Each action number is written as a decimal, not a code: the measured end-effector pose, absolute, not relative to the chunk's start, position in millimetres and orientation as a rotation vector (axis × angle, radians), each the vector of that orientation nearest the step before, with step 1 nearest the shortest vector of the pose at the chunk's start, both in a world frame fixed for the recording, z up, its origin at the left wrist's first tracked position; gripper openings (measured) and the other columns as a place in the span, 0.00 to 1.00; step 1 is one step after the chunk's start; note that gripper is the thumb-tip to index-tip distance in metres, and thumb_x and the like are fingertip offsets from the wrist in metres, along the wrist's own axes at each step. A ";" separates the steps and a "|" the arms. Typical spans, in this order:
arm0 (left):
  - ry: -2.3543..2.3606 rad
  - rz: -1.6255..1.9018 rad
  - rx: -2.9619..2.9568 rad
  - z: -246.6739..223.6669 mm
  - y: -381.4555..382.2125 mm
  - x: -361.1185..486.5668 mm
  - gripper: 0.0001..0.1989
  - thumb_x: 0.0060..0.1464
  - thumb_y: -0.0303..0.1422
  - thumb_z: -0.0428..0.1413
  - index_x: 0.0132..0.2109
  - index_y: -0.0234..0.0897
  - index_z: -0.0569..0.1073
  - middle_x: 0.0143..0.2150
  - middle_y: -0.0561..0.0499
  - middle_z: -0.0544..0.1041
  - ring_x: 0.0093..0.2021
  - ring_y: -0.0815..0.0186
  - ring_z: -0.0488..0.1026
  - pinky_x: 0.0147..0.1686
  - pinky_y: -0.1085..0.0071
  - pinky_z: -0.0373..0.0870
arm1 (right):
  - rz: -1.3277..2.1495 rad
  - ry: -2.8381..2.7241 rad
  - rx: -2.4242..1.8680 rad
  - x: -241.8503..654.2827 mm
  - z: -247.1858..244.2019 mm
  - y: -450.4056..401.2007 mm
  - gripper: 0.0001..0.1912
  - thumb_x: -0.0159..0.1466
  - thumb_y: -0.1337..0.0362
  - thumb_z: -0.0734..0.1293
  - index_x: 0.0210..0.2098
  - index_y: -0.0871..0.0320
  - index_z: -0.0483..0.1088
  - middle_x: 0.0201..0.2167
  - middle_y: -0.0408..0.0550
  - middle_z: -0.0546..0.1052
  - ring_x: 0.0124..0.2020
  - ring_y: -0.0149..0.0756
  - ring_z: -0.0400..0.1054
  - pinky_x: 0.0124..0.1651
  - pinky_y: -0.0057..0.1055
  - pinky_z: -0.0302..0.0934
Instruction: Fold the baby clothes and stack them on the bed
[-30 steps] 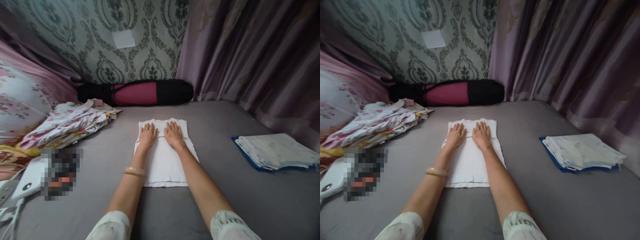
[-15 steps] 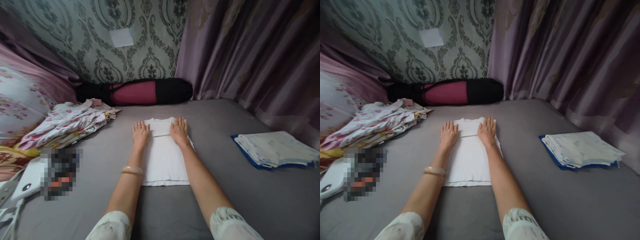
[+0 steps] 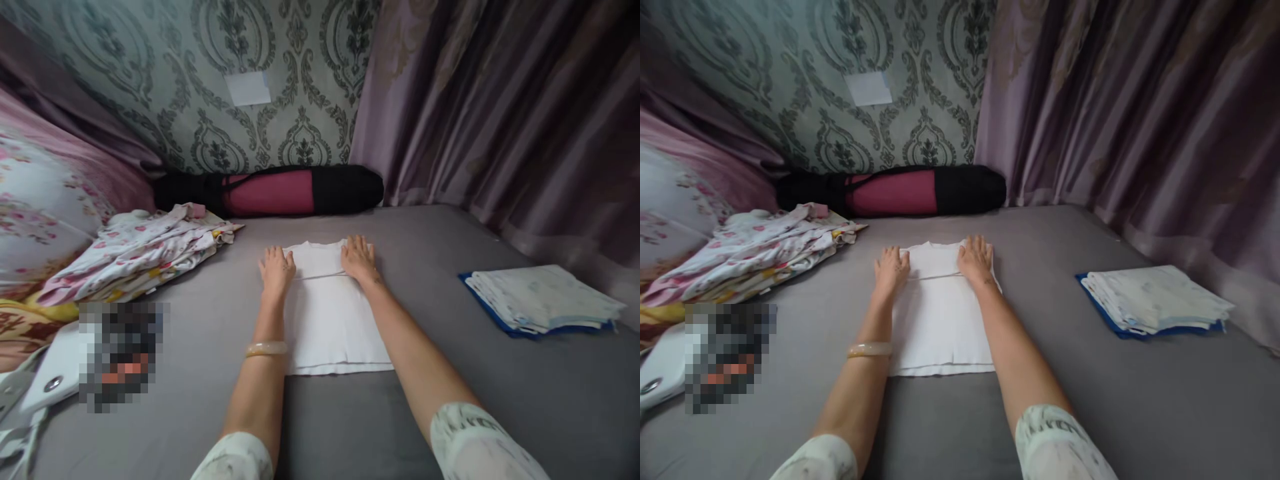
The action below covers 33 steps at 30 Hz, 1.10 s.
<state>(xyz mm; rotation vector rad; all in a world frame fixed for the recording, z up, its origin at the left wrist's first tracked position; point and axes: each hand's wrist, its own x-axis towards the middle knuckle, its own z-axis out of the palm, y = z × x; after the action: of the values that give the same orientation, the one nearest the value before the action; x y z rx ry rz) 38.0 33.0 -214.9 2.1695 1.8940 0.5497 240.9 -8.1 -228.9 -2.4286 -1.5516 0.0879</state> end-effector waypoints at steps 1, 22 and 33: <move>1.894 0.561 2.148 -212.4 33.7 32.9 0.25 0.64 0.37 0.39 0.61 0.30 0.64 0.66 0.37 0.61 0.69 0.51 0.51 0.64 0.46 0.48 | 0.092 -1.618 -2.401 239.2 -228.5 -6.0 0.30 0.71 0.57 0.46 0.68 0.63 0.49 0.70 0.56 0.48 0.70 0.47 0.38 0.67 0.49 0.33; 1.886 0.570 1.901 -232.1 59.0 -2.9 0.23 0.60 0.32 0.45 0.61 0.31 0.66 0.57 0.36 0.73 0.59 0.55 0.69 0.56 0.62 0.64 | 0.143 -1.853 -2.380 203.9 -238.5 13.7 0.33 0.70 0.57 0.46 0.67 0.73 0.49 0.69 0.59 0.50 0.70 0.45 0.39 0.68 0.41 0.34; 1.898 0.644 1.876 -235.5 55.7 1.3 0.23 0.59 0.28 0.44 0.60 0.28 0.67 0.58 0.37 0.72 0.59 0.57 0.68 0.58 0.64 0.62 | 0.232 -2.083 -2.079 155.6 -236.8 35.4 0.31 0.70 0.59 0.47 0.68 0.70 0.49 0.70 0.54 0.49 0.70 0.40 0.39 0.69 0.39 0.31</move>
<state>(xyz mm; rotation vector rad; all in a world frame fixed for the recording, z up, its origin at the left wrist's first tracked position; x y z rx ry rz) 1.3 55.7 -235.5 1.8757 1.8977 0.6442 155.6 35.4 -236.8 -2.0794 -2.0834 0.2317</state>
